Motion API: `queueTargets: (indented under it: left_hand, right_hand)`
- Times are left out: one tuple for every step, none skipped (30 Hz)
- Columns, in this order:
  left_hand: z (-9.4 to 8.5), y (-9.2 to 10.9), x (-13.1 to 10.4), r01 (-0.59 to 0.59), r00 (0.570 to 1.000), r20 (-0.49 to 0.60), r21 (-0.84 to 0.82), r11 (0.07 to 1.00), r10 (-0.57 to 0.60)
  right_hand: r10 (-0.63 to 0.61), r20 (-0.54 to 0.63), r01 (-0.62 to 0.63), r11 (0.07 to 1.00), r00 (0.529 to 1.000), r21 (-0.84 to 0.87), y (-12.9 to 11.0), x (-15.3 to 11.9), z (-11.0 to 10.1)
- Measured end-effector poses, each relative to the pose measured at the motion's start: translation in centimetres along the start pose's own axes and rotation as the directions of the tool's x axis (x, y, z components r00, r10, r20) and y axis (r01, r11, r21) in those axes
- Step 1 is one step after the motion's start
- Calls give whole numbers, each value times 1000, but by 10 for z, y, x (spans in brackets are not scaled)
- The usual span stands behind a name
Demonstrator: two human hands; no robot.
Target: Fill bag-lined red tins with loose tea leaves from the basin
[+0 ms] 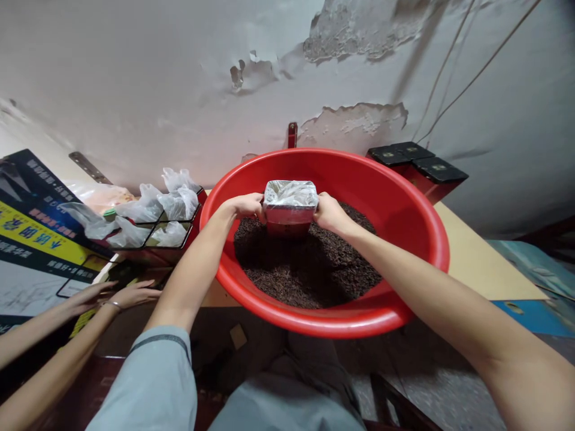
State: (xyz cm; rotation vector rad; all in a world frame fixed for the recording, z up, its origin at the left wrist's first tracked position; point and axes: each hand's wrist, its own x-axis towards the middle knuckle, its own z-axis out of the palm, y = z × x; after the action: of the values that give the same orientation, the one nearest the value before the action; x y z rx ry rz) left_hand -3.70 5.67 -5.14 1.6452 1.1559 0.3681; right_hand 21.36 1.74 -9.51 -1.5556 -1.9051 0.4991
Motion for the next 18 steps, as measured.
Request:
queueTargets:
  left_hand:
    - [-2,-2,-1,5,1000,12,10,1000,-5]
    - [-5,-4,-2,6,999,31,8,1000,-7]
    - [-9,-5,-3,4,999,54,-11,1000,-4]
    - [-13,-7,-4,7,998,61,-50,999,-4]
    - [-17,-8,-5,16,999,41,-107,994,-12]
    - [-20,-8,-5,29,1000,-6,-174,984,-31]
    - [-21,-7,-4,43,996,-65,-240,970,-60]
    - [-21,-6,-3,54,989,-118,-296,954,-93]
    - [-18,-5,-1,63,980,-157,-336,940,-122]
    - [-14,-3,1,69,974,-178,-352,933,-139]
    - [-9,-2,3,73,971,-188,-344,936,-145]
    - [-3,0,5,78,969,-199,-319,945,-147]
    - [3,1,7,85,964,-217,-286,954,-151]
    - [7,2,8,94,958,-241,-256,962,-158]
    - [11,3,9,102,951,-262,-235,967,-164]
    - [13,4,10,106,947,-273,-230,967,-169]
    - [13,5,10,107,947,-272,-245,964,-174]
    - [13,5,10,103,948,-265,-273,957,-177]
  right_hand:
    - [47,67,-51,997,997,63,0,0,0]
    - [109,139,-130,981,984,146,0,0,0]
    - [176,201,-223,944,964,243,0,0,-1]
    - [234,242,-308,887,942,345,-1,0,-3]
    - [278,255,-367,819,926,441,-3,1,-5]
    - [308,243,-392,758,920,522,-5,1,-7]
    - [325,223,-393,716,919,577,-7,2,-9]
    - [329,200,-380,696,923,610,-9,2,-10]
    - [327,175,-362,693,929,623,-11,2,-10]
    - [322,153,-344,704,934,621,-12,2,-9]
    - [316,132,-329,723,939,607,-13,2,-7]
    - [310,115,-317,747,944,585,-12,2,-4]
    - [307,100,-309,770,947,558,-11,2,0]
    - [303,81,-298,794,950,530,-8,3,4]
    - [297,59,-285,815,953,504,-5,3,9]
    - [290,34,-271,834,956,480,-2,4,13]
    - [284,8,-255,851,959,460,2,6,16]
    - [276,-13,-242,864,961,441,5,7,18]
